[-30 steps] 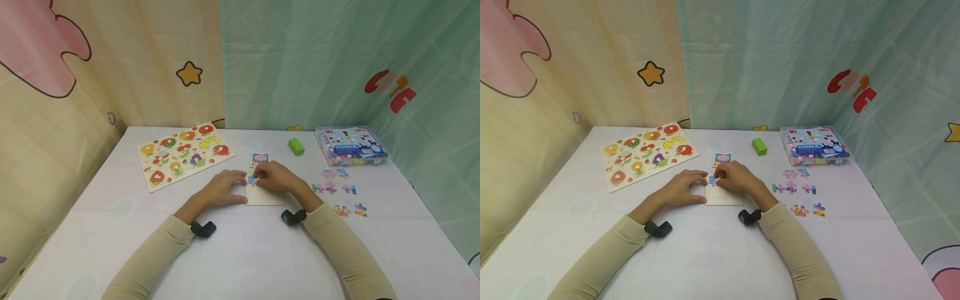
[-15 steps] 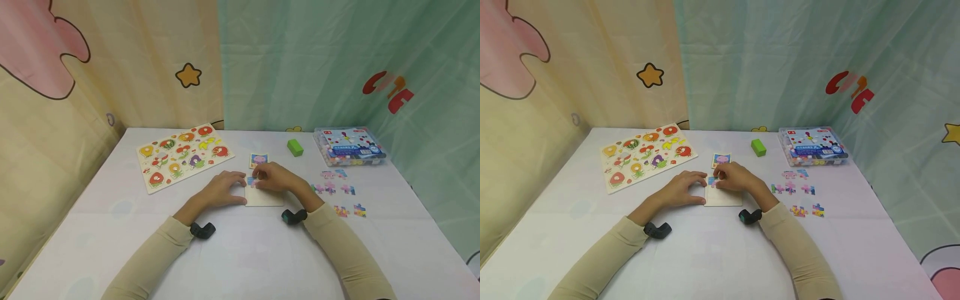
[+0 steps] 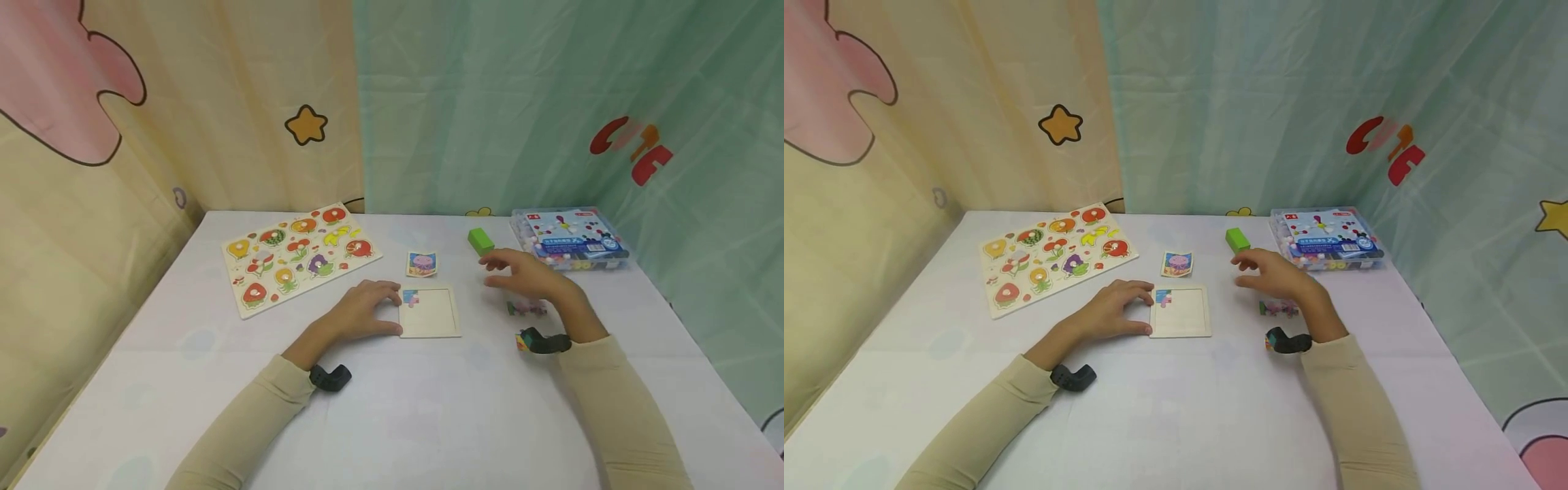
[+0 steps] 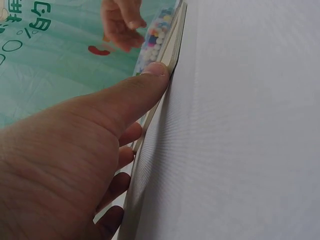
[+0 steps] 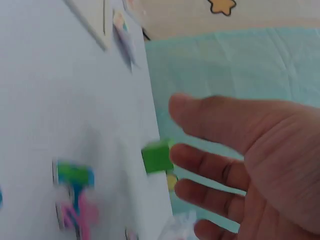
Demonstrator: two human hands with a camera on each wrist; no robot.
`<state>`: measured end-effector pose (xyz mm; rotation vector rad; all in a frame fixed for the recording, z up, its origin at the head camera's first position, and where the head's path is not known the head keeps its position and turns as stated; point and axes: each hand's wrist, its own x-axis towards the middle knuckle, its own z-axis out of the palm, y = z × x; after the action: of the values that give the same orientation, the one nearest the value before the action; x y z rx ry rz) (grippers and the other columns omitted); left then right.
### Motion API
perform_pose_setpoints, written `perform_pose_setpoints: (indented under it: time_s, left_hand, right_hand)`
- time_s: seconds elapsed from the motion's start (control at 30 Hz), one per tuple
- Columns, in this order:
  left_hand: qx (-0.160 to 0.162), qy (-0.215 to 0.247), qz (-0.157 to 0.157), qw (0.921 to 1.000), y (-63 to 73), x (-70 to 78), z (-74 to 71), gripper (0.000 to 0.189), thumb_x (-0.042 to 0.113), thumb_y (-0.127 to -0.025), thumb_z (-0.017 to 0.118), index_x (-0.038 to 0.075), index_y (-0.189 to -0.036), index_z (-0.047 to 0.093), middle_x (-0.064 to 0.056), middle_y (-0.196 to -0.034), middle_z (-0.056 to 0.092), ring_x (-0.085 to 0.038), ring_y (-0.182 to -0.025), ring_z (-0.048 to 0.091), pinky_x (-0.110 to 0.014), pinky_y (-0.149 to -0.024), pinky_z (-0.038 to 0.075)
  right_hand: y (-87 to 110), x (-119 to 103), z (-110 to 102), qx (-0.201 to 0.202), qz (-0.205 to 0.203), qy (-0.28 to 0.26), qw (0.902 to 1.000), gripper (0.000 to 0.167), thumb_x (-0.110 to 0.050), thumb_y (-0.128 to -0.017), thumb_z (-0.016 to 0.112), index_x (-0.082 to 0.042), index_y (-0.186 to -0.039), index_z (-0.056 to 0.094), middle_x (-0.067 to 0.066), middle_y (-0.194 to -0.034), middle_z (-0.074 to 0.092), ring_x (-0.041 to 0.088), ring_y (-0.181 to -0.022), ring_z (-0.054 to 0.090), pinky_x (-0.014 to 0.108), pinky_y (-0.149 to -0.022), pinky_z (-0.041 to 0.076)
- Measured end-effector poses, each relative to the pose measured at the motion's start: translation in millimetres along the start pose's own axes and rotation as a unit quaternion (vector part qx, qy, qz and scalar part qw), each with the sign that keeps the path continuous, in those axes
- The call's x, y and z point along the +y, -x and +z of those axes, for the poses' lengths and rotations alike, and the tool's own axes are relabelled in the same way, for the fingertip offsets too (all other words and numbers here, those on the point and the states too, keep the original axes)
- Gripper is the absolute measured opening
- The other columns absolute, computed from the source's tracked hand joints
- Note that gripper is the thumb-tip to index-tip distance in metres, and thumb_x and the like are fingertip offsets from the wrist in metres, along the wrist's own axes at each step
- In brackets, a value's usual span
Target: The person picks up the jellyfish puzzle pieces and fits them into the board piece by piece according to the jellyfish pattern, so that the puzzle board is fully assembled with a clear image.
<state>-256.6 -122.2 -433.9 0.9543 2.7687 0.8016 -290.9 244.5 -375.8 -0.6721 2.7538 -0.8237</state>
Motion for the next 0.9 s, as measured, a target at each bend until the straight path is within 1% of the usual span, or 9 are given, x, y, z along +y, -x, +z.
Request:
perform_pose_setpoints:
  time_s: [0.1, 0.17, 0.23, 0.3, 0.37, 0.43, 0.6, 0.9]
  left_hand:
    - [0.001, 0.0, 0.002, 1.0, -0.3, -0.8, 1.1, 0.045, 0.049, -0.082, 0.082, 0.022, -0.116, 0.067, 0.0, -0.149, 0.051, -0.025, -0.135, 0.044, -0.051, -0.107, 0.034]
    - [0.002, 0.001, 0.006, 1.0, -0.4, -1.1, 1.5, 0.045, 0.05, -0.083, 0.081, 0.022, -0.116, 0.068, 0.0, -0.149, 0.051, -0.025, -0.135, 0.044, -0.051, -0.107, 0.034]
    - [0.003, 0.001, 0.008, 1.0, -0.3, -1.0, 1.2, 0.045, 0.05, -0.083, 0.081, 0.022, -0.116, 0.068, 0.0, -0.149, 0.051, -0.025, -0.135, 0.044, -0.051, -0.107, 0.035]
    - [0.005, -0.001, 0.008, 1.0, -0.1, -0.6, -0.1, 0.046, 0.05, -0.083, 0.081, 0.022, -0.116, 0.068, -0.001, -0.149, 0.052, -0.026, -0.134, 0.044, -0.051, -0.106, 0.035]
    - [0.007, -0.003, 0.007, 0.9999, -0.1, -0.3, -1.4, 0.045, 0.05, -0.083, 0.081, 0.022, -0.116, 0.068, 0.0, -0.148, 0.052, -0.026, -0.134, 0.044, -0.052, -0.106, 0.035]
    - [0.007, -0.002, 0.004, 1.0, -0.1, -0.2, -2.6, 0.046, 0.05, -0.082, 0.082, 0.022, -0.116, 0.068, 0.0, -0.149, 0.052, -0.025, -0.134, 0.044, -0.051, -0.106, 0.035]
    - [0.001, 0.002, 0.003, 1.0, -1.2, -0.8, -2.9, 0.046, 0.05, -0.083, 0.081, 0.022, -0.116, 0.067, 0.001, -0.149, 0.051, -0.024, -0.134, 0.043, -0.05, -0.107, 0.035]
    - [-0.001, -0.001, 0.001, 1.0, -1.3, -1.7, -0.4, 0.046, 0.051, -0.083, 0.081, 0.022, -0.116, 0.068, 0.0, -0.149, 0.051, -0.025, -0.134, 0.043, -0.051, -0.106, 0.035]
  right_hand:
    - [26.1, 25.0, -16.1, 0.013, 0.055, 0.027, 0.998, 0.041, -0.018, -0.099, 0.067, 0.0, -0.134, 0.058, 0.024, -0.131, 0.059, 0.043, -0.123, 0.051, 0.064, -0.1, 0.039]
    - [40.2, 40.0, -23.4, 0.02, 0.083, 0.05, 0.9951, 0.041, -0.018, -0.098, 0.067, 0.001, -0.134, 0.059, 0.027, -0.135, 0.056, 0.047, -0.127, 0.047, 0.068, -0.101, 0.033]
    - [48.8, 51.5, -27.0, 0.027, 0.102, 0.06, 0.9926, 0.041, -0.019, -0.098, 0.067, -0.001, -0.134, 0.06, 0.027, -0.141, 0.053, 0.05, -0.133, 0.041, 0.073, -0.1, 0.025]
    - [52.8, 59.4, -28.6, 0.031, 0.106, 0.068, 0.9916, 0.041, -0.021, -0.097, 0.068, -0.003, -0.134, 0.061, 0.026, -0.146, 0.049, 0.052, -0.139, 0.032, 0.076, -0.097, 0.018]
    - [53.3, 64.7, -27.9, 0.036, 0.106, 0.069, 0.9913, 0.042, -0.022, -0.097, 0.069, -0.005, -0.135, 0.061, 0.025, -0.15, 0.045, 0.053, -0.142, 0.026, 0.076, -0.094, 0.016]
    - [53.2, 68.4, -27.2, 0.036, 0.11, 0.071, 0.9908, 0.046, -0.024, -0.096, 0.07, -0.005, -0.136, 0.06, 0.027, -0.152, 0.041, 0.055, -0.142, 0.023, 0.076, -0.09, 0.016]
    - [54.1, 75.5, -22.6, 0.036, 0.113, 0.069, 0.9906, 0.046, -0.024, -0.095, 0.07, -0.003, -0.135, 0.061, 0.033, -0.153, 0.034, 0.058, -0.138, 0.026, 0.071, -0.085, 0.018]
    - [54.7, 76.7, -16.4, 0.052, 0.1, 0.073, 0.991, 0.037, -0.023, -0.097, 0.069, -0.005, -0.128, 0.065, 0.031, -0.149, 0.04, 0.058, -0.135, 0.031, 0.072, -0.085, 0.017]
